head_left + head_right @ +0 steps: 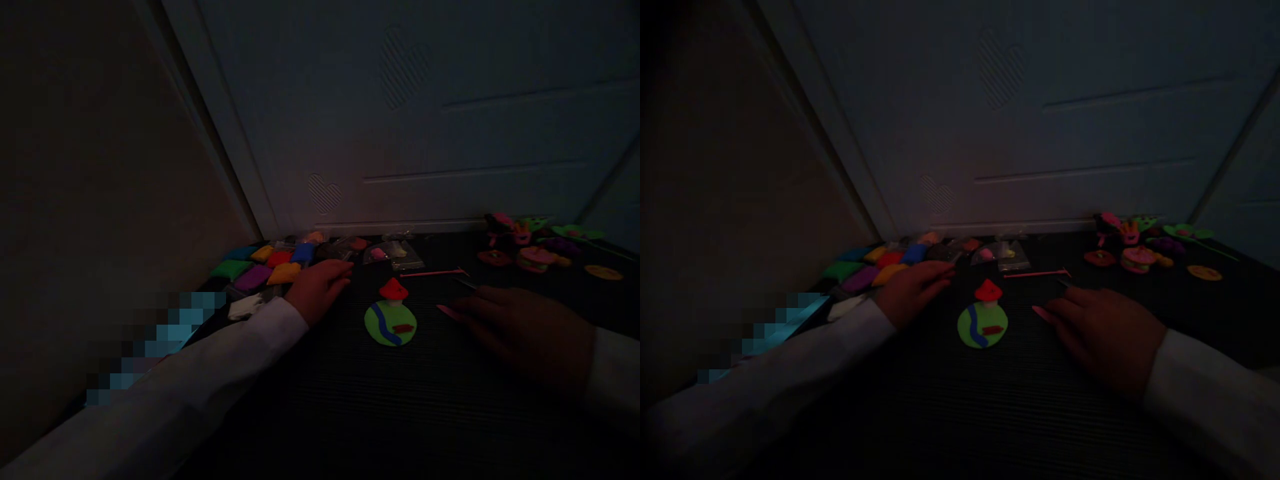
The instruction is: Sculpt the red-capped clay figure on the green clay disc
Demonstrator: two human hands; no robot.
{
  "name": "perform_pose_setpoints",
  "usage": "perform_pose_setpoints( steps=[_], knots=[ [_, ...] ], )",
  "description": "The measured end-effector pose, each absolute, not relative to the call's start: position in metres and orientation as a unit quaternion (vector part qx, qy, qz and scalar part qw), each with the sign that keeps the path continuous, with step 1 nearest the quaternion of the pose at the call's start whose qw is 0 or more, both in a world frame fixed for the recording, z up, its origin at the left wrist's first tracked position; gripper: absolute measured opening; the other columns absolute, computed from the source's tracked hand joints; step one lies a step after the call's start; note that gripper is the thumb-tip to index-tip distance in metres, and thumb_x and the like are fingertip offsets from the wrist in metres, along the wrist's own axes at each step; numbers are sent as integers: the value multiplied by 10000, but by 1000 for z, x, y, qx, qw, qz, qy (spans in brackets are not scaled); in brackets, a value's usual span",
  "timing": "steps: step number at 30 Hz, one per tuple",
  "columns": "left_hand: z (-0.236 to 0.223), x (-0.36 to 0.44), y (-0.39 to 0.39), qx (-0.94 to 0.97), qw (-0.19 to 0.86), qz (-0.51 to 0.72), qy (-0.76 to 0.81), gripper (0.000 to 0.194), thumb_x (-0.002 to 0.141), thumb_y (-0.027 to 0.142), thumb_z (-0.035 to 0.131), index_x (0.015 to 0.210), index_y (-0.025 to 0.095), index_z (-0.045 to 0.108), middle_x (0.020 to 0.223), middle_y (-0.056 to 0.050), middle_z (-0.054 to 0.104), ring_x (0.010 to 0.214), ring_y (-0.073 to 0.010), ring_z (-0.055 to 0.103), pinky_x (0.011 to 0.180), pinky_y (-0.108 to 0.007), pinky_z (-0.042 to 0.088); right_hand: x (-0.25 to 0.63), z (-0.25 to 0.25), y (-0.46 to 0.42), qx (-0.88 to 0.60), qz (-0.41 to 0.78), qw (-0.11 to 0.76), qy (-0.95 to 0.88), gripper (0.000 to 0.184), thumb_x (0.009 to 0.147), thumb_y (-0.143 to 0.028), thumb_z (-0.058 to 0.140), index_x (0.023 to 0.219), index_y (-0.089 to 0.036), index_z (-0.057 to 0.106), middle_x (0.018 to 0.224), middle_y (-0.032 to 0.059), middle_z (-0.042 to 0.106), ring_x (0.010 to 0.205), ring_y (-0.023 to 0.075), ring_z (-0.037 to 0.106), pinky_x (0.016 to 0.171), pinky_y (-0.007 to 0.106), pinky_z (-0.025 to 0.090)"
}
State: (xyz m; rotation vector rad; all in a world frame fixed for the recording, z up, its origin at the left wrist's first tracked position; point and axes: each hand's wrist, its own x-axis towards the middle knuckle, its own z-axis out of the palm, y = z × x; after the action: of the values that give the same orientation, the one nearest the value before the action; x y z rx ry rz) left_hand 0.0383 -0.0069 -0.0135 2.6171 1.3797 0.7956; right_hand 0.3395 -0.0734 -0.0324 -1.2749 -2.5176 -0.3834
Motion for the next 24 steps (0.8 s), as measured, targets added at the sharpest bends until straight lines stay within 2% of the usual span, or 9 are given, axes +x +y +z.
perform_pose_setpoints(
  steps=[5,8,14,16,20,24],
  knots=[
    [-10,38,-11,846,43,250,470,217,819,237,521,990,161,629,971,-54,682,877,-176,627,800,-345,503,339,-32,-73,-442,-135,141,-876,254,852,-294,430,999,-228,626,825,57,650,633,149,603,551,273,445],
    [-9,39,-12,833,52,257,487,252,829,239,499,1043,150,598,920,-56,692,803,-173,644,738,-334,523,337,-31,-75,-443,-139,148,-873,243,852,-288,437,982,-222,631,808,56,646,632,146,598,562,272,445],
    [-15,41,-10,830,86,259,486,311,859,132,375,1141,135,505,1056,-74,650,843,-123,646,733,-254,526,337,-32,-76,-465,-130,124,-867,274,876,-306,398,1039,-228,604,851,63,634,682,157,600,600,292,463],
    [-14,41,-10,831,86,254,488,288,862,152,379,1114,145,518,983,-58,670,783,-119,650,697,-249,525,339,-34,-75,-468,-125,103,-869,289,885,-325,379,1063,-239,590,872,63,630,686,161,600,601,304,468],
    [-9,40,-12,826,56,248,503,202,842,288,463,944,157,578,711,-12,661,645,-144,623,589,-266,486,341,-36,-73,-469,-127,94,-869,308,893,-340,356,1081,-240,579,914,72,623,723,177,602,619,328,476],
    [-8,39,-12,822,28,256,508,201,832,322,479,888,154,573,705,-15,644,624,-146,597,555,-266,448,342,-36,-73,-477,-106,90,-868,307,899,-333,342,1085,-246,570,876,58,621,702,165,596,622,327,474]
  ],
)
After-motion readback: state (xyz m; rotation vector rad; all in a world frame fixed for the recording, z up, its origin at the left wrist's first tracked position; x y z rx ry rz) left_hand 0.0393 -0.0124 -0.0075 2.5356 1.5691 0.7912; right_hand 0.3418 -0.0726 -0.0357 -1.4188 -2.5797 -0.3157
